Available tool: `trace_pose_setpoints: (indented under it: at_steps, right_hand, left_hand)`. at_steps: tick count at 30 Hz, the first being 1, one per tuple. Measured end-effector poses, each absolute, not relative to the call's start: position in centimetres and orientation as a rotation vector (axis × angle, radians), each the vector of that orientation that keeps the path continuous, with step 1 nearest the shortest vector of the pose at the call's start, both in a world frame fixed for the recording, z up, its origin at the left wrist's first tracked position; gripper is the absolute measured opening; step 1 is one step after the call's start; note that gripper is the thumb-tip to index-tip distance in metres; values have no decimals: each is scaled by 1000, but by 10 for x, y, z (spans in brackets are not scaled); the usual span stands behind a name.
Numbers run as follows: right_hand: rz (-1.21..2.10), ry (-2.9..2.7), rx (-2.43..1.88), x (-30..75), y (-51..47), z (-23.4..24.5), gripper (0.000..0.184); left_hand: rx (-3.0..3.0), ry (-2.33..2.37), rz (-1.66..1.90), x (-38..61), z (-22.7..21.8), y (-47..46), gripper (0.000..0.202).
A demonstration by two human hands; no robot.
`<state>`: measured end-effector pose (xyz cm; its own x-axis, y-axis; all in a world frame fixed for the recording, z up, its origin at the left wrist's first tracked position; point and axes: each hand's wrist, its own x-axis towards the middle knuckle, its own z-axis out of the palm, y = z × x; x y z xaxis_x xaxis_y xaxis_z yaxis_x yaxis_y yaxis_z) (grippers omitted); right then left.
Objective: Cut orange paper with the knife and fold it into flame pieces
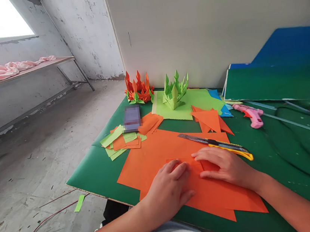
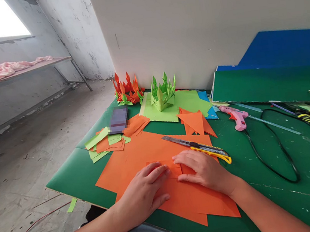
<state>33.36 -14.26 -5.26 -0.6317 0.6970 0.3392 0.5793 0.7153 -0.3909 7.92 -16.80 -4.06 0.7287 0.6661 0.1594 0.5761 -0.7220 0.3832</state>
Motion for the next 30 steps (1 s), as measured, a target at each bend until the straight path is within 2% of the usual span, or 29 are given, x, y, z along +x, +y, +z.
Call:
trace_pose_setpoints:
  at_steps: [11, 19, 30]
  right_hand:
    - [401, -2442, -1060, 331, -143, -50, 30]
    - [195, -2600, -940, 331, -141, -55, 41]
    - [327, -2657, -951, 313, -142, -58, 56]
  left_hand:
    - [2618, 996, 384, 80, -39, -169, 45]
    - [2711, 1042, 398, 82, -43, -173, 47]
    - [3066, 1068, 307, 86, -57, -181, 46]
